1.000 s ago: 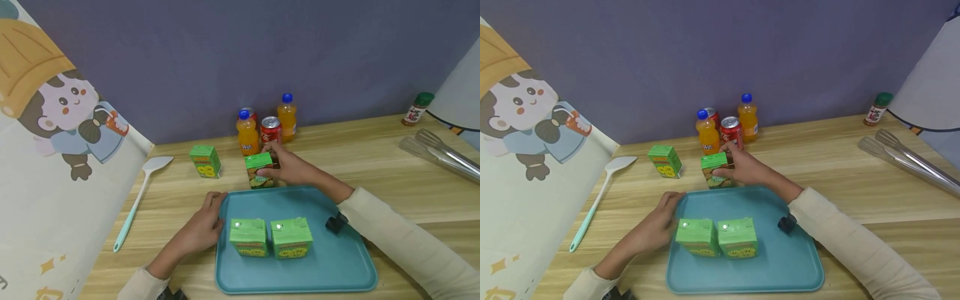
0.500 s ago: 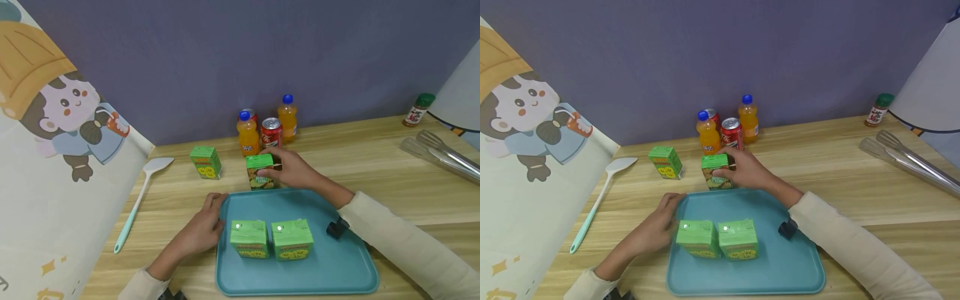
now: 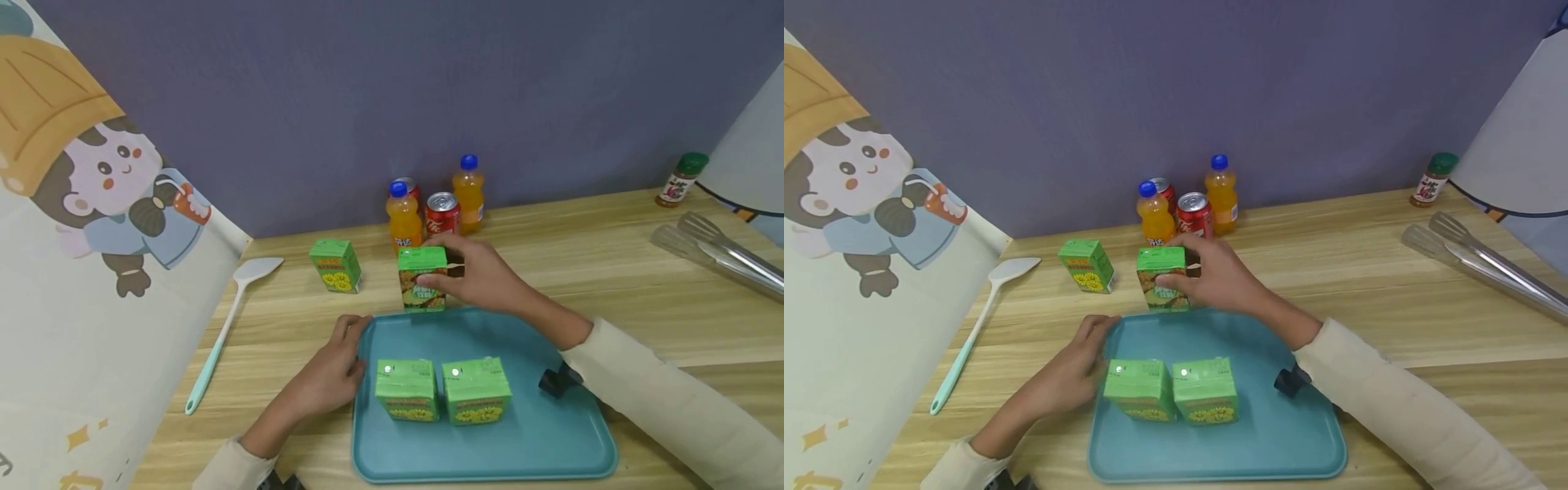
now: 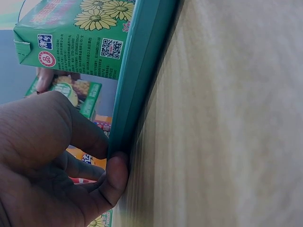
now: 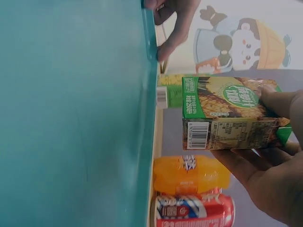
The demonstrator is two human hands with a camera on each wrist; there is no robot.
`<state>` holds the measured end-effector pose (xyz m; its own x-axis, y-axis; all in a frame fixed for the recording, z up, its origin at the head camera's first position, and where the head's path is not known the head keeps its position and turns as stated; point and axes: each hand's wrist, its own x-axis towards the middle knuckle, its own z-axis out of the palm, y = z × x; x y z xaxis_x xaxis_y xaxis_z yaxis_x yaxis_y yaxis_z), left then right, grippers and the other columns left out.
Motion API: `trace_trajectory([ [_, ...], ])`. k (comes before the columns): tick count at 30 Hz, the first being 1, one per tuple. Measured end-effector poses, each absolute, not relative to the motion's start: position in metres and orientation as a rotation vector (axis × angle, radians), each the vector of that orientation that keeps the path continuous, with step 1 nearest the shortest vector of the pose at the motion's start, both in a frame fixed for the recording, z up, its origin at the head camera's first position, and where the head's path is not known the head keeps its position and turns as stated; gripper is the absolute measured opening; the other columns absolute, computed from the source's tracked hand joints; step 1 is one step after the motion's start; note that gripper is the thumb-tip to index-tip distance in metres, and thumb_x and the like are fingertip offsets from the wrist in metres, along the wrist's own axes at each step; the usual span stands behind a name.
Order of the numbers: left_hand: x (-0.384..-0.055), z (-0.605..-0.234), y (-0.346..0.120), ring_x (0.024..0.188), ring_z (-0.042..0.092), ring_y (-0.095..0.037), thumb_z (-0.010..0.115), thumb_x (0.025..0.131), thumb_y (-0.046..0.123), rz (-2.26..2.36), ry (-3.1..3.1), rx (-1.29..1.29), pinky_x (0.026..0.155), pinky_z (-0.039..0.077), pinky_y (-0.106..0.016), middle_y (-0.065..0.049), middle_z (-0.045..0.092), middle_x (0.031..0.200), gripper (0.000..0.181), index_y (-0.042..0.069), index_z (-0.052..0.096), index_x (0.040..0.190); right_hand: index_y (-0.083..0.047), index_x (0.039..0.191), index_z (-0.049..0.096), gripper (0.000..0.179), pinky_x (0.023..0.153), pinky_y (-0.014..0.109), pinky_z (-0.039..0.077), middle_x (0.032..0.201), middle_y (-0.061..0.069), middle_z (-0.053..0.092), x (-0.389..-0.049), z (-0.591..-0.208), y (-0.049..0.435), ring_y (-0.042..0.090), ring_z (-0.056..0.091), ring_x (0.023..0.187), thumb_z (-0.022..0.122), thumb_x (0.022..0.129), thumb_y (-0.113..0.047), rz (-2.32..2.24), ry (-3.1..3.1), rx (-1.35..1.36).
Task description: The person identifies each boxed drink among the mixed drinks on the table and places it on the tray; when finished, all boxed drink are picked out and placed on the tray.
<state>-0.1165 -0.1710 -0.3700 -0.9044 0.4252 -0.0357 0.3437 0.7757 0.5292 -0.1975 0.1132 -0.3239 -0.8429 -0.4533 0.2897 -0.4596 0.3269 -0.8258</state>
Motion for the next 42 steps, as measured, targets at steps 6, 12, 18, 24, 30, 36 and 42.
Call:
trace_trajectory([
  [6, -0.118, -0.371, -0.172, 0.104, 0.057, -0.021, 0.056, 0.096, 0.0, 0.788, 2.807, 0.619, 0.078, 0.051, -0.033, -0.014, 0.033, 0.147, 0.064, 0.0, 0.03, 0.155, -0.022, 0.12, 0.062, 0.039, 0.08, 0.032, 0.057, 0.107, -0.003, 0.067, -0.182, -0.322, 0.104, 0.016, 0.067, 0.099, 0.079, 0.087, -0.034, 1.654, -2.522, 0.93],
  [12, -0.119, -0.371, -0.173, 0.1, 0.057, -0.02, 0.056, 0.095, -0.001, 0.797, 2.818, 0.637, 0.076, 0.05, -0.033, -0.014, 0.035, 0.146, 0.065, -0.001, 0.03, 0.155, -0.024, 0.116, 0.062, 0.038, 0.082, 0.033, 0.057, 0.11, -0.008, 0.067, -0.166, -0.323, 0.094, 0.01, 0.067, 0.099, 0.081, 0.085, -0.035, 1.63, -2.528, 1.07],
  [18, -0.119, -0.37, -0.175, 0.089, 0.055, -0.017, 0.055, 0.092, -0.004, 0.808, 2.828, 0.661, 0.072, 0.049, -0.031, -0.014, 0.035, 0.144, 0.067, -0.003, 0.03, 0.154, -0.023, 0.116, 0.06, 0.038, 0.083, 0.028, 0.056, 0.11, -0.012, 0.066, -0.158, -0.326, 0.083, 0.006, 0.066, 0.099, 0.079, 0.087, -0.037, 1.602, -2.584, 1.272],
  [24, -0.118, -0.37, -0.175, 0.085, 0.055, -0.017, 0.055, 0.09, -0.006, 0.803, 2.829, 0.672, 0.068, 0.048, -0.031, -0.014, 0.035, 0.143, 0.067, -0.003, 0.032, 0.153, -0.022, 0.114, 0.057, 0.037, 0.079, 0.027, 0.056, 0.107, -0.011, 0.067, -0.16, -0.335, 0.078, 0.006, 0.066, 0.093, 0.08, 0.087, -0.036, 1.561, -2.633, 1.367],
  [30, -0.118, -0.371, -0.174, 0.094, 0.057, -0.02, 0.055, 0.089, -0.006, 0.802, 2.842, 0.681, 0.076, 0.05, -0.034, -0.014, 0.036, 0.143, 0.066, 0.0, 0.035, 0.152, -0.02, 0.114, 0.053, 0.041, 0.079, 0.027, 0.056, 0.109, -0.009, 0.067, -0.163, -0.34, 0.076, 0.006, 0.065, 0.094, 0.081, 0.086, -0.032, 1.477, -2.67, 1.424],
  [36, -0.119, -0.371, -0.174, 0.094, 0.057, -0.02, 0.055, 0.089, -0.006, 0.808, 2.836, 0.683, 0.075, 0.05, -0.034, -0.014, 0.035, 0.144, 0.068, 0.001, 0.033, 0.154, -0.026, 0.136, 0.048, 0.055, 0.087, 0.031, 0.054, 0.127, -0.011, 0.061, -0.165, -0.337, 0.08, 0.006, 0.06, 0.112, 0.076, 0.09, -0.036, 1.527, -2.719, 1.511],
  [42, -0.118, -0.371, -0.175, 0.09, 0.056, -0.018, 0.057, 0.088, -0.006, 0.816, 2.837, 0.686, 0.072, 0.049, -0.032, -0.013, 0.036, 0.143, 0.072, 0.005, 0.032, 0.155, -0.031, 0.143, 0.046, 0.053, 0.097, 0.037, 0.049, 0.135, -0.016, 0.057, -0.17, -0.328, 0.086, 0.004, 0.054, 0.123, 0.068, 0.096, -0.04, 1.578, -2.733, 1.617],
])
